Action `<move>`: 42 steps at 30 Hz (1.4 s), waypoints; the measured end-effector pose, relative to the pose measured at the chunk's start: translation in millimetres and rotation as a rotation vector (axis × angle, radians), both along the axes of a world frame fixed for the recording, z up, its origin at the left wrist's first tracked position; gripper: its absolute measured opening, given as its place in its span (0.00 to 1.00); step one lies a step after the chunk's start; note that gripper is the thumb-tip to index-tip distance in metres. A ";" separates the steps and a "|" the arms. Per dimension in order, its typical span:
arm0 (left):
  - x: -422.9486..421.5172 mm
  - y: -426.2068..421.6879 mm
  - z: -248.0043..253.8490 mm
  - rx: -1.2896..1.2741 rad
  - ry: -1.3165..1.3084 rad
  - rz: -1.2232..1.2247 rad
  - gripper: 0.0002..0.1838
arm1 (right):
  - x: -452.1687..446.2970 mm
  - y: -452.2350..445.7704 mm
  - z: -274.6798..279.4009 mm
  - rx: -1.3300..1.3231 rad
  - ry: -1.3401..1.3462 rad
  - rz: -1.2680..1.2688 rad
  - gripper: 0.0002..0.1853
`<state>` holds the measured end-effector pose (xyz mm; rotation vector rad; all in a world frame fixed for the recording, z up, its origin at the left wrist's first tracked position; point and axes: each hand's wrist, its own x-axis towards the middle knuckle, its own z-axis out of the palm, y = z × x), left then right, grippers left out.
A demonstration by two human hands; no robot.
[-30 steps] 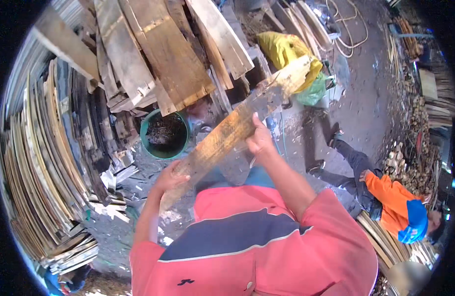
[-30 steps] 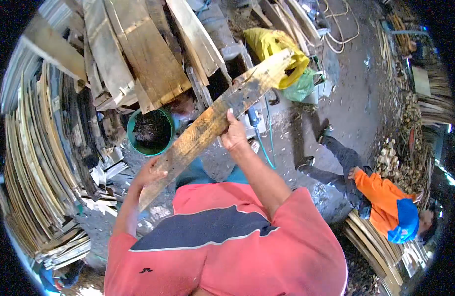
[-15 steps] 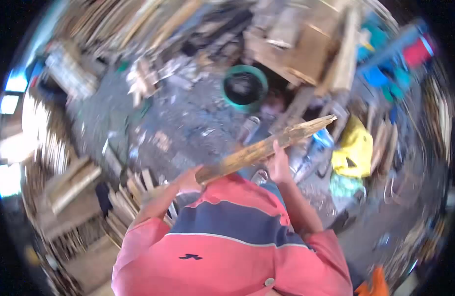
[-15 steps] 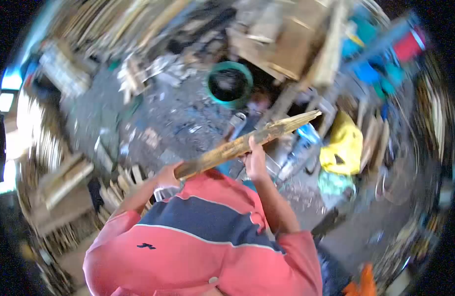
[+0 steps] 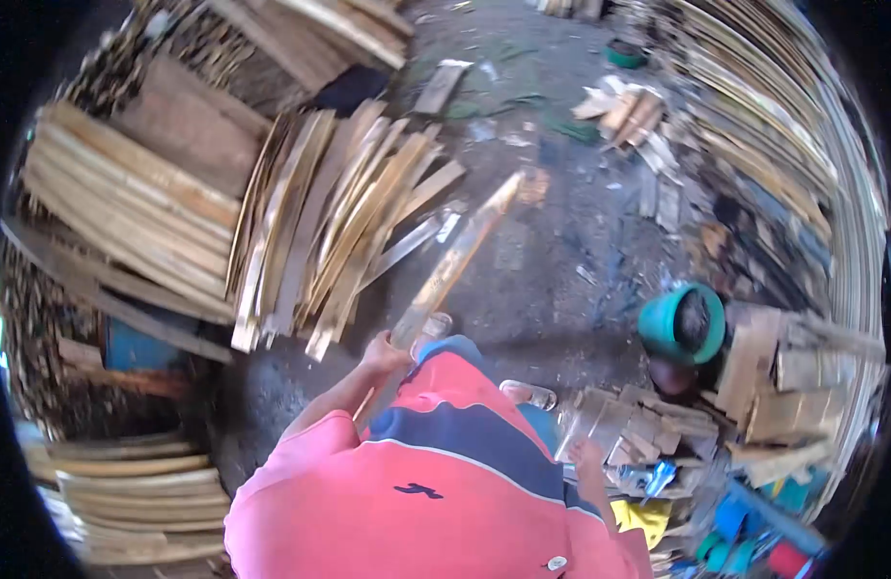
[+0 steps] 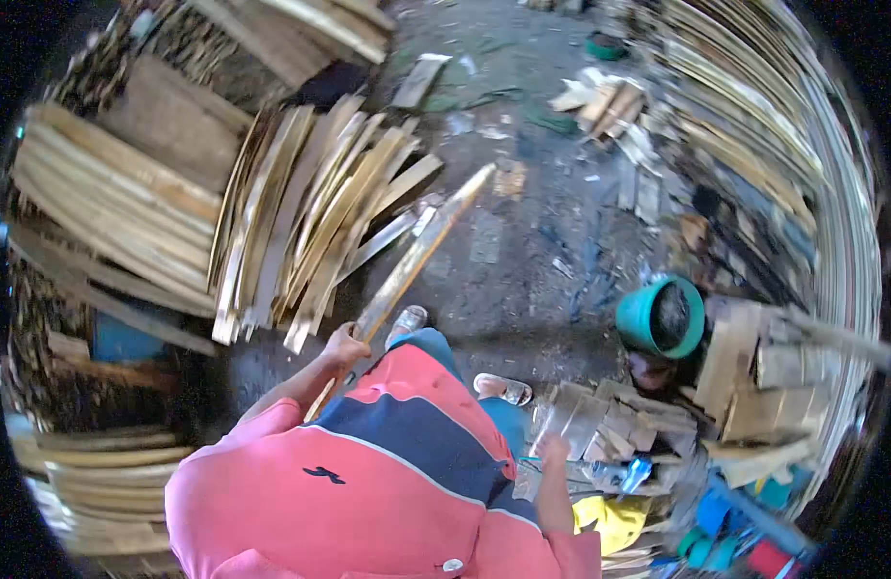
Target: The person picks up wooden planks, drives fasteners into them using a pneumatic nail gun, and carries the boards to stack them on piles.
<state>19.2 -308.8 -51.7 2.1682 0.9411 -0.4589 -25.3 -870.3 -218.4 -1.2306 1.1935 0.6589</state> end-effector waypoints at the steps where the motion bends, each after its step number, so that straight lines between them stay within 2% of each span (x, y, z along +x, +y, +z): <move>1: -15.6 24.9 -3.1 0.011 -0.055 0.093 0.45 | -2.0 4.3 17.8 -0.052 0.090 0.093 0.10; 2: -24.3 47.0 -7.9 0.022 -0.111 0.179 0.46 | -0.9 16.4 41.2 -0.094 0.107 0.102 0.11; 3: -21.3 63.2 22.5 -0.087 -0.096 0.285 0.47 | 6.3 34.3 55.1 -0.135 0.111 0.104 0.12; 4: -24.2 98.5 28.2 -0.156 -0.102 0.310 0.46 | 20.0 53.0 62.0 -0.145 0.103 0.127 0.12; 6: -25.2 161.2 41.6 -0.060 -0.173 0.381 0.45 | 42.0 86.3 73.2 -0.225 0.073 0.123 0.10; 7: -33.0 212.6 17.7 0.115 -0.288 0.380 0.45 | 48.1 81.3 45.1 -0.139 0.058 0.136 0.09; 8: -35.3 258.9 -5.3 0.288 -0.400 0.374 0.45 | 54.4 95.2 4.1 0.143 -0.204 0.072 0.13; 9: -2.4 268.3 81.6 0.360 -0.080 0.373 0.44 | 47.2 87.6 -24.3 0.408 -0.448 0.017 0.17; 10: -5.1 317.7 67.6 0.300 -0.362 0.430 0.45 | 90.5 165.9 19.9 -0.004 -0.129 -0.130 0.18; 11: 9.4 354.4 92.9 0.382 -0.106 0.407 0.48 | 126.0 238.4 59.3 -0.062 -0.036 0.020 0.21; 12: 3.4 413.1 42.1 0.915 -0.196 0.381 0.48 | 149.3 289.7 77.0 0.009 -0.095 0.175 0.23; 13: 20.7 441.9 44.7 0.907 -0.080 0.525 0.44 | 166.1 347.3 113.5 -0.004 -0.235 0.408 0.24; 14: 37.7 467.5 35.2 0.902 -0.092 0.537 0.44 | 176.0 399.5 151.4 -0.017 -0.367 0.636 0.25; 16: 59.4 502.6 3.6 0.640 0.169 0.263 0.37 | 188.7 462.8 182.8 -0.360 -0.863 1.192 0.23; 18: 84.4 454.0 29.0 0.298 -0.086 0.087 0.33 | 185.7 503.7 212.9 -0.356 -0.896 1.254 0.23; 19: 94.4 432.8 7.6 0.255 -0.130 -0.003 0.28 | 183.5 515.1 218.0 -0.339 -0.942 1.298 0.23; 20: 102.4 375.9 60.0 -0.013 -0.067 0.070 0.25 | 181.3 518.8 216.5 -0.337 -0.936 1.301 0.23; 21: 94.8 341.0 55.8 -0.143 -0.167 0.142 0.22 | 176.9 517.9 215.7 -0.293 -0.868 1.286 0.23; 22: 78.6 329.8 -31.3 -0.035 -0.280 -0.179 0.20 | 172.1 513.8 214.9 -0.254 -0.801 1.259 0.24; 23: 61.2 291.6 -28.9 -0.150 -0.177 -0.164 0.18 | 169.5 500.4 204.0 -0.299 -0.684 1.330 0.24; 24: 31.3 257.0 -70.0 -0.115 -0.394 -0.215 0.18 | 161.8 479.9 185.1 -0.354 -0.657 1.296 0.24; 25: 5.3 233.4 -125.9 -0.124 -0.011 -0.400 0.21 | 148.0 456.1 169.1 -0.413 -0.624 1.248 0.24; 26: -31.8 203.2 -153.9 -0.007 -0.082 -0.515 0.23 | 131.8 435.7 165.1 -0.505 -0.508 1.137 0.25; 27: -21.4 208.5 -120.4 -0.223 0.026 -0.331 0.26 | 110.4 411.0 160.4 -0.588 -0.387 1.020 0.26; 28: -8.3 214.1 -80.4 -0.425 0.149 -0.143 0.28 | 79.3 345.7 104.8 -0.602 -0.367 0.948 0.26; 29: -12.4 223.0 -117.1 -0.335 0.087 -0.082 0.28 | 42.0 298.9 52.2 -0.562 -0.137 0.715 0.21; 30: -20.0 239.1 -152.9 -0.249 0.024 -0.022 0.28 | 17.7 272.4 54.1 -0.568 -0.116 0.644 0.21; 32: 16.3 272.1 -90.7 -0.418 0.229 -0.289 0.28 | -37.3 247.8 51.2 -0.459 0.041 0.480 0.07; 33: 22.5 295.1 -106.1 -0.053 0.102 -0.803 0.27 | -60.4 244.2 44.5 -0.467 0.050 0.372 0.07; 34: 35.0 296.7 -84.8 0.009 0.230 -0.778 0.25 | -78.8 237.2 33.0 -0.549 0.116 0.538 0.11; 35: 22.0 351.0 -158.6 0.087 0.032 -1.071 0.25 | -90.8 231.8 28.9 -0.618 0.190 0.706 0.15; 36: 52.9 322.4 -88.4 0.075 0.295 -0.706 0.26 | -99.9 233.6 36.1 -0.616 0.201 0.595 0.15; 37: 62.0 326.8 -94.1 0.186 0.252 -0.687 0.24 | -94.5 246.2 61.3 -0.502 0.104 0.296 0.16; 38: 76.5 346.3 -130.6 0.289 0.249 -0.883 0.23 | -83.0 255.3 82.5 -0.391 -0.006 0.006 0.17; 39: 88.9 326.4 -111.1 0.371 0.110 -0.934 0.21 | -76.5 253.4 84.5 -0.394 -0.015 -0.077 0.17; 41: 127.5 282.2 -107.7 0.143 0.259 -0.626 0.22 | -60.4 237.6 81.2 -0.441 -0.050 0.066 0.19; 42: 141.6 264.9 -126.2 0.266 0.188 -0.727 0.20 | -58.0 223.9 75.9 -0.430 -0.053 0.007 0.19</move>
